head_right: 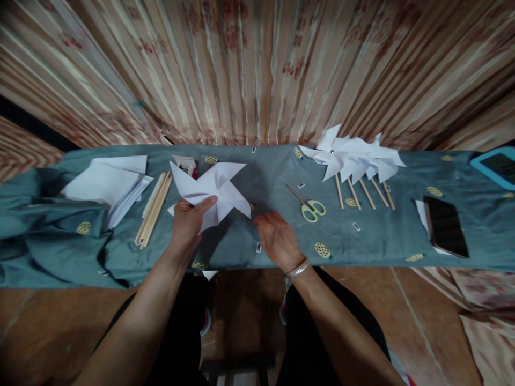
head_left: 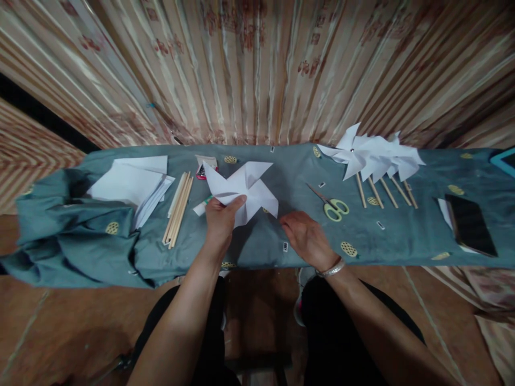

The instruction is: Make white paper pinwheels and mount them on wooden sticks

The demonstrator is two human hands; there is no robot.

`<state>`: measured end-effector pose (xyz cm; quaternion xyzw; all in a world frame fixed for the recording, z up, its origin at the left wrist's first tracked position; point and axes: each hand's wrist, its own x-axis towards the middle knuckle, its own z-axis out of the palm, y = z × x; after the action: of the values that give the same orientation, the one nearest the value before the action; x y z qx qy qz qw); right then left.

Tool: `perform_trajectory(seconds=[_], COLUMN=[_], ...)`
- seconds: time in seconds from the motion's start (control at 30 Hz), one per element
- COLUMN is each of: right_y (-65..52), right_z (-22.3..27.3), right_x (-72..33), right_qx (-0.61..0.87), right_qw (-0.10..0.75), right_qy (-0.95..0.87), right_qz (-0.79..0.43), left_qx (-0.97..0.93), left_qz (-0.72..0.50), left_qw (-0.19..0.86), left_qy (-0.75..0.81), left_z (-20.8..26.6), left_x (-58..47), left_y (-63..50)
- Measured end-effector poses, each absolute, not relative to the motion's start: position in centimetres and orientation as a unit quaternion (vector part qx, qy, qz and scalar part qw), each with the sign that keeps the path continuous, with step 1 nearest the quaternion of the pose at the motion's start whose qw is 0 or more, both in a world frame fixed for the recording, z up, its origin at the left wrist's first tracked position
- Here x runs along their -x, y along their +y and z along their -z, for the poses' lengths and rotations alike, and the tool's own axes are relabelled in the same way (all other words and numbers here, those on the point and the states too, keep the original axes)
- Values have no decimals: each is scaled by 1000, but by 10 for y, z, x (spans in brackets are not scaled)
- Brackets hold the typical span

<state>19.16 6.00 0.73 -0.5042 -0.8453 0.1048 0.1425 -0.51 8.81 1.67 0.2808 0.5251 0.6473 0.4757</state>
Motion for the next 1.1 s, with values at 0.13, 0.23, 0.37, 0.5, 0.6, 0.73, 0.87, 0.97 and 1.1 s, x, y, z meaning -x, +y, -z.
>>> perform_trajectory(seconds=[0.13, 0.23, 0.37, 0.5, 0.6, 0.73, 0.87, 0.97, 1.1], right_y=[54, 44, 33, 38, 46, 52, 52, 53, 57], right_z=[-5, -16, -38, -46, -44, -39, -36, -36, -32], right_x=[-190, -183, -173, -166, -166, -168, -170, -171, -174], right_qx=[485, 465, 443, 451, 457, 462, 476, 497, 503], right_qw=[192, 260, 345, 386, 395, 388, 376, 384, 403], right_qy=[-847, -834, -811, -790, -787, -794, -793, -777, -759], right_qz=[-99, -142, -165, -150, -125, -79, -57, -47, -92], left_qx=[-281, -294, -345, -401, -421, -432, -421, -405, -399], left_qz=[-642, -634, -613, -578, -564, -560, -559, -562, -564], left_qw=[483, 476, 449, 415, 407, 411, 427, 453, 476], left_qy=[525, 534, 552, 576, 582, 575, 572, 561, 545], left_z=[-16, -14, -13, -13, -12, -11, -11, -12, -10], left_x=[3, 0, -7, -18, -25, -30, -32, -34, -37], left_y=[88, 88, 85, 80, 79, 79, 80, 80, 79])
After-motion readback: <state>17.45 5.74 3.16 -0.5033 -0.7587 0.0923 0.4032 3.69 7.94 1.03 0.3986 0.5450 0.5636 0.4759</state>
